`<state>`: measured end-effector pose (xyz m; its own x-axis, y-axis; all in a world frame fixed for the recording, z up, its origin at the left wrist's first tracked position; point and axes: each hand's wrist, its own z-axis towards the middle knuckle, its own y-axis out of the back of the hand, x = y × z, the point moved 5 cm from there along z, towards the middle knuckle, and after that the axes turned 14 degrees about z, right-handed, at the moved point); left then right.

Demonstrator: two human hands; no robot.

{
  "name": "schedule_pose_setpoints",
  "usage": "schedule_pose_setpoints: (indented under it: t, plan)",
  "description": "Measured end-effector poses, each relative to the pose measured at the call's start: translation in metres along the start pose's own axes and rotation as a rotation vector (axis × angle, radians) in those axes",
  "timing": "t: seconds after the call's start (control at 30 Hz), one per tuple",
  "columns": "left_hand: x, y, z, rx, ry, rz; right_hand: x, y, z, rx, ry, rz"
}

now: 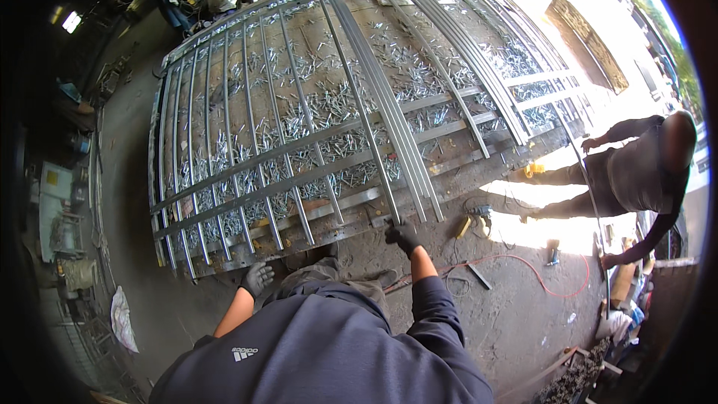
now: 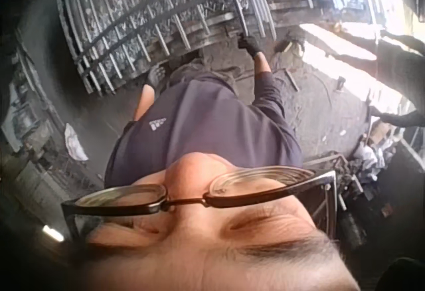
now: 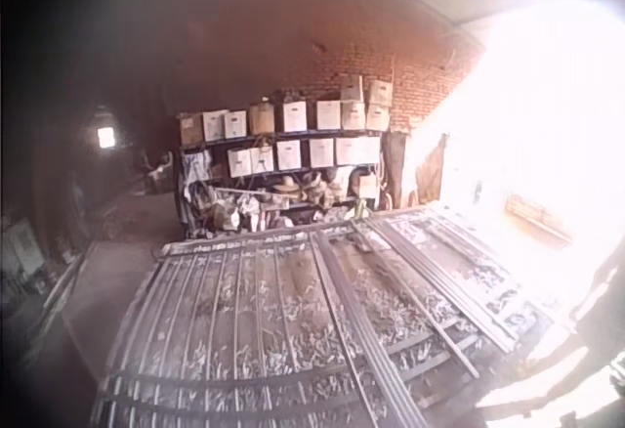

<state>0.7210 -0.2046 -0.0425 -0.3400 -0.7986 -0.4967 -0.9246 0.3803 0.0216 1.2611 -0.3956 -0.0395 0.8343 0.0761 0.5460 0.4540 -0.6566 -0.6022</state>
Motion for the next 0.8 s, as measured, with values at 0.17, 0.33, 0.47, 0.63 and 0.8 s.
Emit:
schedule_pose_setpoints:
  t: [0.17, 0.33, 0.47, 0.63, 0.8]
  plan:
    - [-0.037, -0.136, 0.004, 0.247, -0.069, 0.012, -0.097, 0.13, -0.177, 0.0, -0.113, -0.461]
    - [-0.047, -0.277, 0.009, 0.443, -0.12, 0.248, -0.178, 0.236, -0.39, -0.236, -0.585, -0.663]
    - [-0.001, -0.367, 0.019, 0.404, -0.045, 0.431, -0.188, 0.219, -0.411, -0.222, -0.489, -0.402]
    - [0.048, -0.453, 0.015, 0.599, 0.141, 0.064, -0.192, 0.221, -0.409, -0.523, -0.163, -0.3]
    - [0.014, -0.471, 0.032, 0.534, 0.024, -0.183, -0.239, 0.257, -0.516, -0.75, -0.316, -0.369]
